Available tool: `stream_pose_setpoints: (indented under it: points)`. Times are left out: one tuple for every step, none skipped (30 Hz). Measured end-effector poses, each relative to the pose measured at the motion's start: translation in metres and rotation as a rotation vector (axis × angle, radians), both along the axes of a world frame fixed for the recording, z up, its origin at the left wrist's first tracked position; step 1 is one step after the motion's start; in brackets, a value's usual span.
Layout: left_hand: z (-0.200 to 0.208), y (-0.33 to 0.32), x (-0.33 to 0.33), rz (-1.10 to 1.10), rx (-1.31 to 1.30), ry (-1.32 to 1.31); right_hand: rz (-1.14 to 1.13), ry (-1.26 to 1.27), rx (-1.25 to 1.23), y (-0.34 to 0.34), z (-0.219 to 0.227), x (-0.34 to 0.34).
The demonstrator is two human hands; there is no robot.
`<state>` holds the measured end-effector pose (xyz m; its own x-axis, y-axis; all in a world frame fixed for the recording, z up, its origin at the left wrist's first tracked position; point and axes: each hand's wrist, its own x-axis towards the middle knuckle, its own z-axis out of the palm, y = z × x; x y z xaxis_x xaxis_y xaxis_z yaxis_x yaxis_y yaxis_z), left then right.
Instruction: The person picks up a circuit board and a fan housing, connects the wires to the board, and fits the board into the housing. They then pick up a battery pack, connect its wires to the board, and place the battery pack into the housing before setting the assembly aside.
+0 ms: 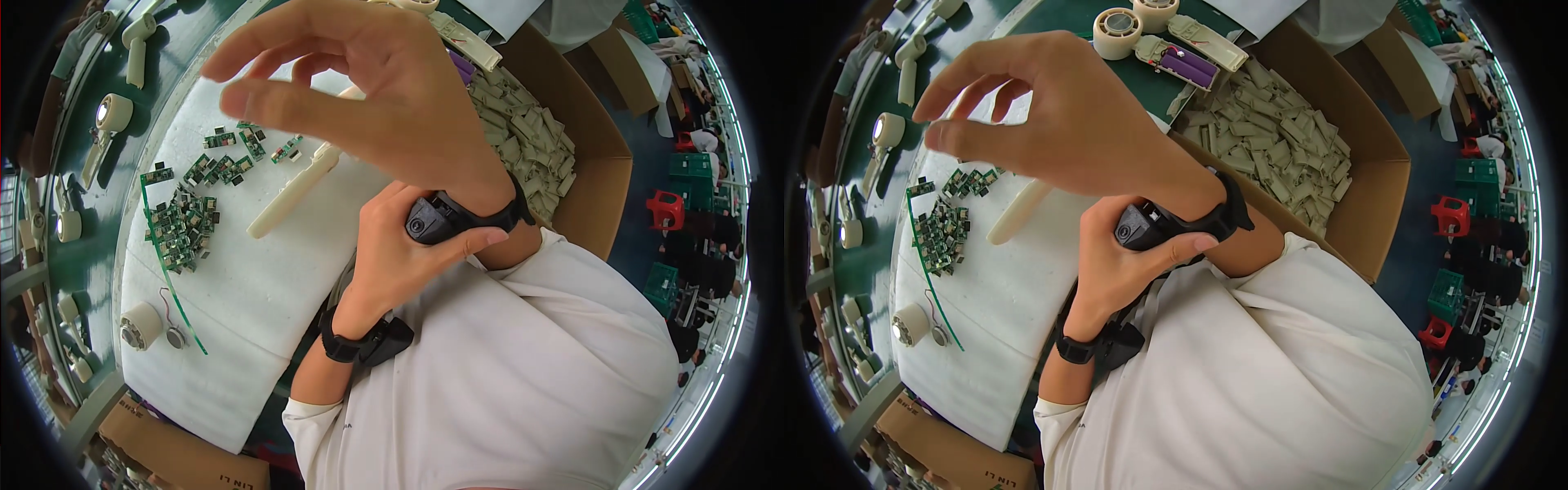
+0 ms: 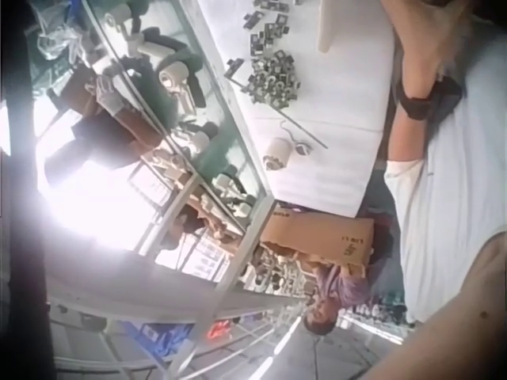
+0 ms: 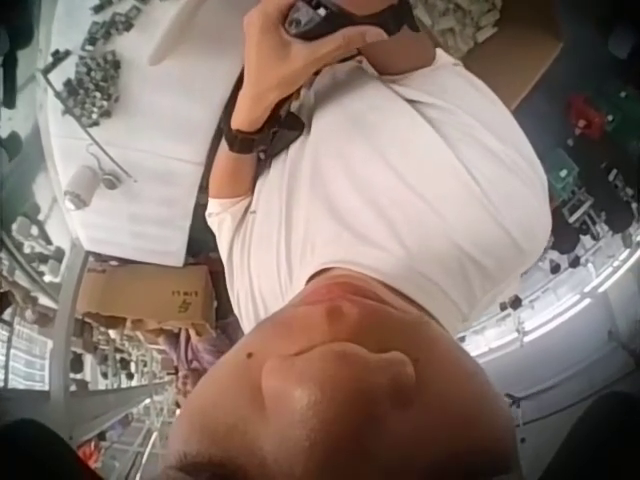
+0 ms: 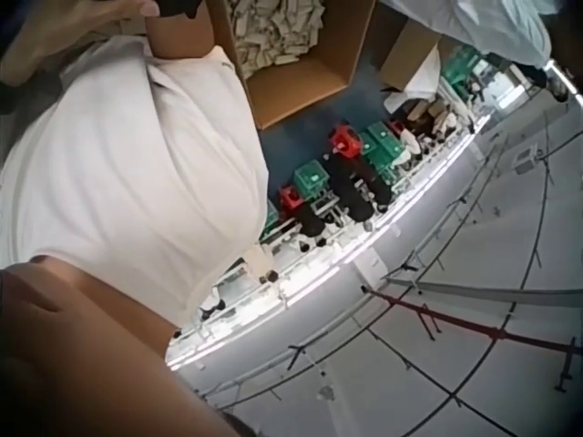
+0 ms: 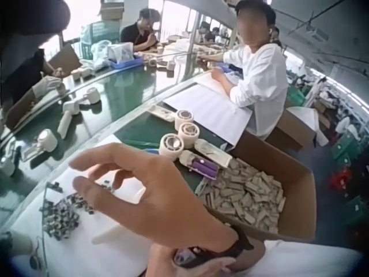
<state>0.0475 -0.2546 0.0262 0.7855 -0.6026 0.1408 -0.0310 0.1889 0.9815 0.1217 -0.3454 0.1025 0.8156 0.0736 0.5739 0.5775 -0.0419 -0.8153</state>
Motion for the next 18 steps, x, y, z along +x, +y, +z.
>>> stream_pose_setpoints:
  points:
    - [-0.001, 0.0, -0.002, 0.038, 0.016, -0.006, 0.004, 0.098, 0.045, -0.001, 0.002, -0.002]
    - [-0.001, 0.001, -0.003, 0.075, 0.032, -0.012, 0.007, 0.196, 0.088, 0.0, 0.003, -0.003]
    - [-0.001, 0.003, -0.004, 0.077, 0.031, -0.012, 0.009, 0.196, 0.087, 0.0, 0.001, -0.002]
    - [0.001, 0.004, -0.005, 0.066, 0.073, 0.033, 0.026, 0.245, 0.127, -0.002, 0.0, 0.0]
    - [0.003, 0.005, -0.005, 0.055, 0.114, 0.077, 0.043, 0.294, 0.166, -0.005, -0.003, 0.003]
    - [0.005, 0.006, -0.006, 0.044, 0.153, 0.121, 0.06, 0.343, 0.205, -0.006, -0.005, 0.004]
    - [0.008, 0.007, -0.007, 0.042, 0.15, 0.118, 0.057, 0.34, 0.201, -0.006, -0.006, 0.004]
    - [0.01, 0.008, -0.009, 0.057, 0.151, 0.153, -0.049, 0.237, 0.085, -0.004, -0.008, 0.004]
    - [0.012, 0.008, -0.009, 0.068, 0.152, 0.19, -0.159, 0.136, -0.032, -0.004, -0.01, 0.005]
    - [0.014, 0.008, -0.009, 0.079, 0.153, 0.228, -0.267, 0.033, -0.15, -0.004, -0.013, 0.006]
    - [0.017, 0.008, -0.009, 0.076, 0.149, 0.226, -0.27, 0.032, -0.154, -0.006, -0.019, 0.008]
    - [0.019, 0.008, -0.01, 0.074, 0.164, 0.256, -0.397, -0.179, -0.323, -0.011, -0.027, 0.014]
    - [0.021, 0.009, -0.01, 0.072, 0.18, 0.285, -0.52, -0.392, -0.49, -0.016, -0.035, 0.019]
    - [0.022, 0.009, -0.01, 0.073, 0.194, 0.315, -0.637, -0.609, -0.657, -0.017, -0.037, 0.022]
    - [0.021, 0.008, -0.011, 0.073, 0.19, 0.314, -0.635, -0.611, -0.66, -0.017, -0.038, 0.02]
    - [0.019, 0.007, -0.012, 0.065, 0.183, 0.282, -0.582, -0.559, -0.67, -0.019, -0.039, 0.016]
    - [0.017, 0.005, -0.013, 0.056, 0.176, 0.25, -0.529, -0.506, -0.679, -0.02, -0.039, 0.011]
    - [0.014, 0.002, -0.014, 0.048, 0.171, 0.218, -0.477, -0.453, -0.687, -0.02, -0.039, 0.007]
